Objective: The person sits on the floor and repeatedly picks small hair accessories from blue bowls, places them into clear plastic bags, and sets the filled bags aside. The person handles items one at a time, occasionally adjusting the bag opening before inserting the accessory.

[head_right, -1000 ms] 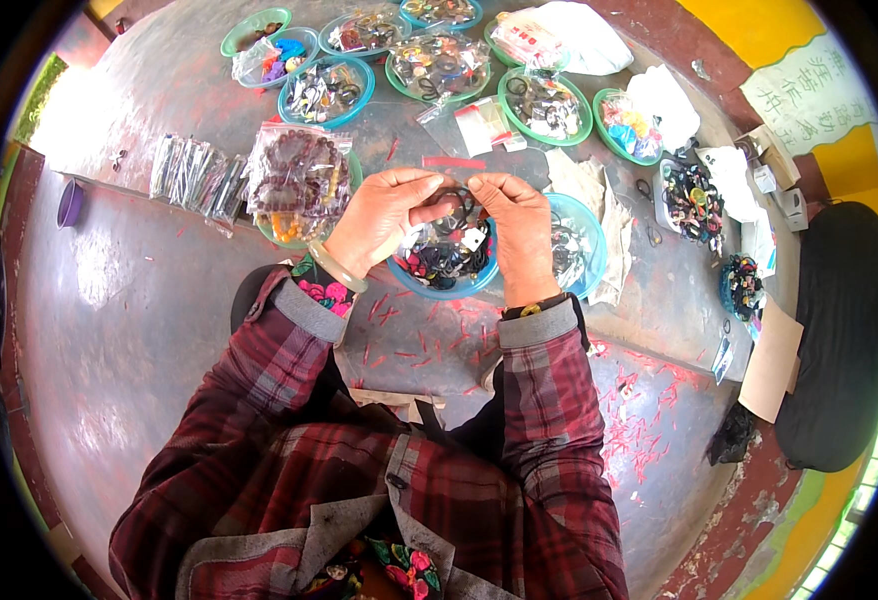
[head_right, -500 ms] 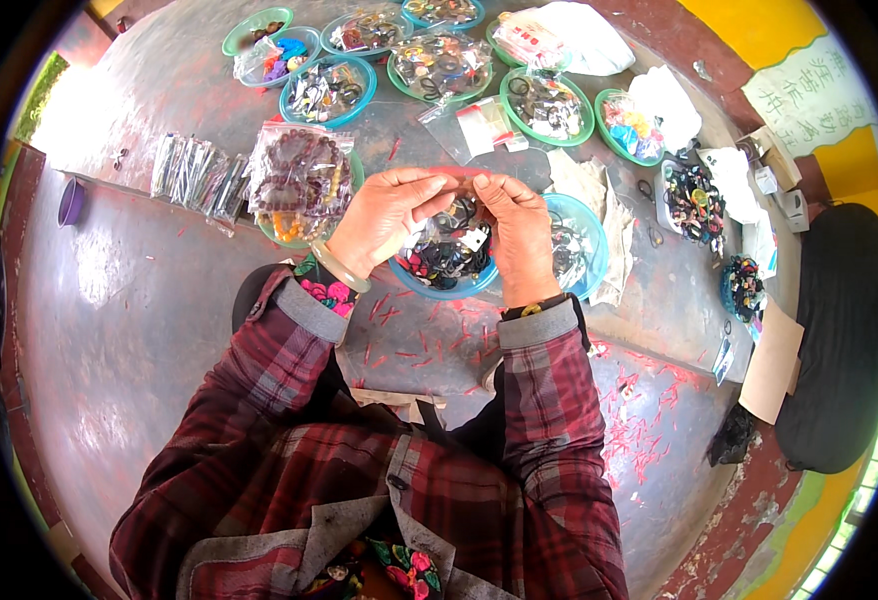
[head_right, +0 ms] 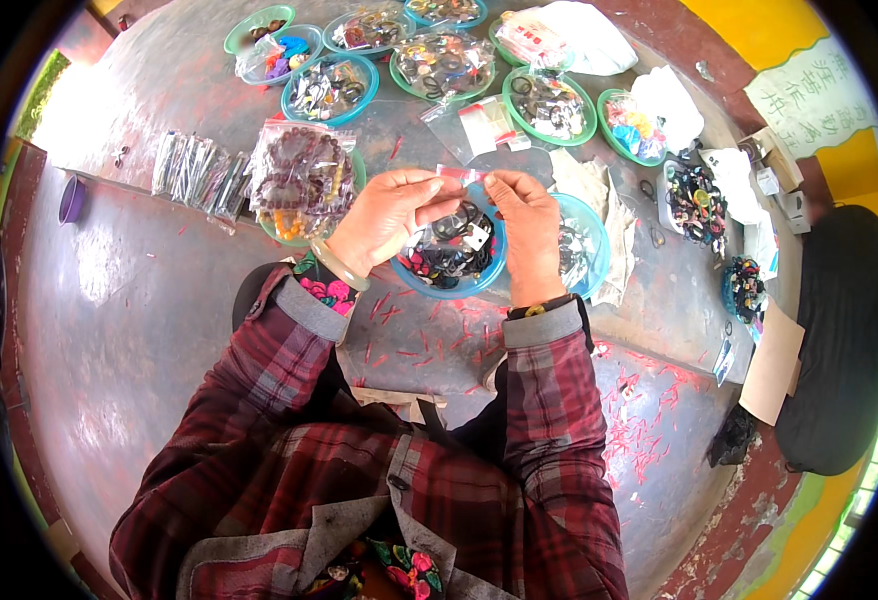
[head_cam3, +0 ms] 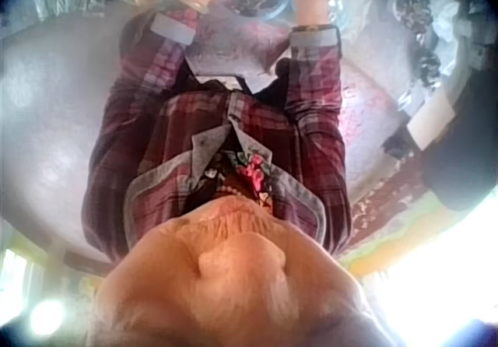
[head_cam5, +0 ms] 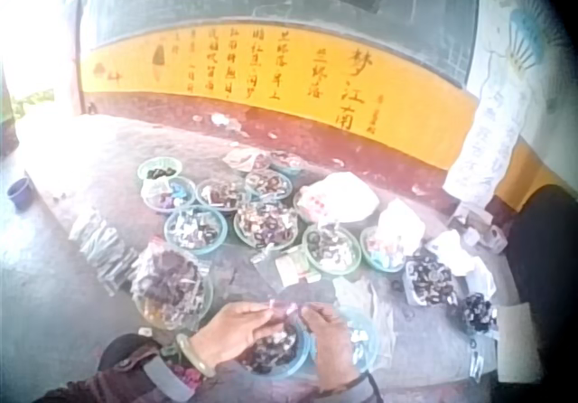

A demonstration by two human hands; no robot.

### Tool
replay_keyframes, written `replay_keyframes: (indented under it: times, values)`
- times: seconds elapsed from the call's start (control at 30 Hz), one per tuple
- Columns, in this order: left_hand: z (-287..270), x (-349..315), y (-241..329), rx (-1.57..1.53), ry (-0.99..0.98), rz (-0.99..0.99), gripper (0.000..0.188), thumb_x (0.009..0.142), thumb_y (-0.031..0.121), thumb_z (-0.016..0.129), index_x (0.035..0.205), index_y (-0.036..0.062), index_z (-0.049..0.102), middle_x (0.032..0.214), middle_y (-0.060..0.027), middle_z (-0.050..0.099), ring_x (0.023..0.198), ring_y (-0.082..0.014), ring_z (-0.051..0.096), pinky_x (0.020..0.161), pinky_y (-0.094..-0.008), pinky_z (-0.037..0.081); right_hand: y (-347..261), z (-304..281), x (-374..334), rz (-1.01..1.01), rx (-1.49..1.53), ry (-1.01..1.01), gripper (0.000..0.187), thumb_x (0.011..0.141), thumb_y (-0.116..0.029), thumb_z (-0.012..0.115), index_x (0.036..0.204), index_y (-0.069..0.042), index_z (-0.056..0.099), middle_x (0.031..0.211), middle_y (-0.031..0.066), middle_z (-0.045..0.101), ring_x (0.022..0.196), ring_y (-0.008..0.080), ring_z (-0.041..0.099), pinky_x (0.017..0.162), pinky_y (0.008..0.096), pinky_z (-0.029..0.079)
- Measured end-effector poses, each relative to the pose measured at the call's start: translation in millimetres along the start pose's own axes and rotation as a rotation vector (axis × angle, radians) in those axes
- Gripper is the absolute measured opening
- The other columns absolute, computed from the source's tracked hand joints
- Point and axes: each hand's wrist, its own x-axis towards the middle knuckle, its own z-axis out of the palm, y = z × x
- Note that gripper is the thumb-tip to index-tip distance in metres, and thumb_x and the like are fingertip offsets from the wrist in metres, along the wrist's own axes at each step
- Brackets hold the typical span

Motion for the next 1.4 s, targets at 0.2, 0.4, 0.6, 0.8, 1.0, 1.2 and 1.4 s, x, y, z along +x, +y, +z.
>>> replay_keyframes:
  times: [0.2, 0.4, 0.6, 0.8, 1.0, 1.2, 1.4]
  values:
    - [3.3, 2.6, -4.0, 0.209, 0.064, -0.025, 0.023, 0.090, 0.006, 0.048, 0.105, -0.0106, 0.055, 0.103, -0.0155, 0.060, 0.096, -0.0215, 0.060, 0.089, -0.0316, 0.048, -11.4, 12.8, -9.5, -0.743, -0.638, 0.113, 0.010, 0.074, -0.011, 0.067, 0.083, -0.008, 0.066, 0.082, 0.0039, 0.062, 0.075, 0.0195, 0.056, 0.069, 0.0312, 0.043]
    - [8.9, -0.4, -4.5, 0.373, 0.026, -0.003, 0.023, 0.091, 0.007, 0.047, 0.105, -0.0086, 0.057, 0.102, -0.0111, 0.061, 0.093, -0.0160, 0.059, 0.085, -0.0273, 0.048, -8.3, 22.7, -16.4, -0.907, -0.934, 0.014, 0.015, 0.068, -0.008, 0.066, 0.083, -0.009, 0.067, 0.081, 0.0025, 0.060, 0.078, 0.0227, 0.055, 0.070, 0.0342, 0.039]
    - [8.8, -2.7, -0.3, 0.600, -0.018, 0.014, 0.023, 0.090, 0.006, 0.047, 0.106, -0.0073, 0.058, 0.097, -0.0078, 0.062, 0.088, -0.0117, 0.058, 0.080, -0.0251, 0.049, -7.4, 21.9, -16.1, -0.903, -0.959, -0.003, 0.014, 0.069, -0.008, 0.065, 0.083, -0.009, 0.066, 0.081, 0.0027, 0.060, 0.079, 0.0228, 0.055, 0.070, 0.0349, 0.039]
    - [5.0, -0.4, -1.1, 0.946, -0.005, 0.074, 0.021, 0.089, 0.009, 0.049, 0.101, -0.0052, 0.060, 0.086, -0.0066, 0.064, 0.082, -0.0109, 0.059, 0.072, -0.0264, 0.048, -6.8, 19.7, -15.7, -0.903, -0.981, -0.029, 0.013, 0.069, -0.009, 0.065, 0.082, -0.009, 0.066, 0.080, 0.0020, 0.060, 0.078, 0.0223, 0.055, 0.071, 0.0346, 0.038]
    - [-2.0, 2.4, -9.8, 1.323, -0.019, 0.324, 0.018, 0.083, 0.009, 0.052, 0.097, 0.0022, 0.061, 0.084, -0.0217, 0.060, 0.077, -0.0355, 0.059, 0.066, -0.0356, 0.047, -5.1, 17.1, -13.7, -0.953, -1.011, -0.051, 0.012, 0.067, -0.008, 0.065, 0.078, -0.010, 0.065, 0.075, 0.0010, 0.058, 0.075, 0.0220, 0.056, 0.070, 0.0345, 0.038]
    - [-1.5, 1.1, -12.3, 1.344, -0.038, 0.392, 0.016, 0.080, 0.006, 0.050, 0.092, 0.0022, 0.060, 0.083, -0.0234, 0.057, 0.078, -0.0413, 0.055, 0.063, -0.0412, 0.045, -2.4, 19.4, -14.3, -0.951, -1.029, -0.039, 0.010, 0.064, -0.006, 0.065, 0.074, -0.009, 0.064, 0.071, 0.0018, 0.057, 0.074, 0.0224, 0.056, 0.069, 0.0350, 0.039]
    - [-2.2, 0.8, -13.5, 1.362, -0.045, 0.410, 0.015, 0.078, 0.005, 0.050, 0.089, 0.0022, 0.060, 0.081, -0.0235, 0.057, 0.077, -0.0413, 0.055, 0.062, -0.0426, 0.044, -1.1, 20.5, -14.7, -0.909, -1.019, -0.030, 0.010, 0.064, -0.006, 0.065, 0.073, -0.009, 0.064, 0.071, 0.0026, 0.057, 0.073, 0.0234, 0.055, 0.068, 0.0354, 0.040]
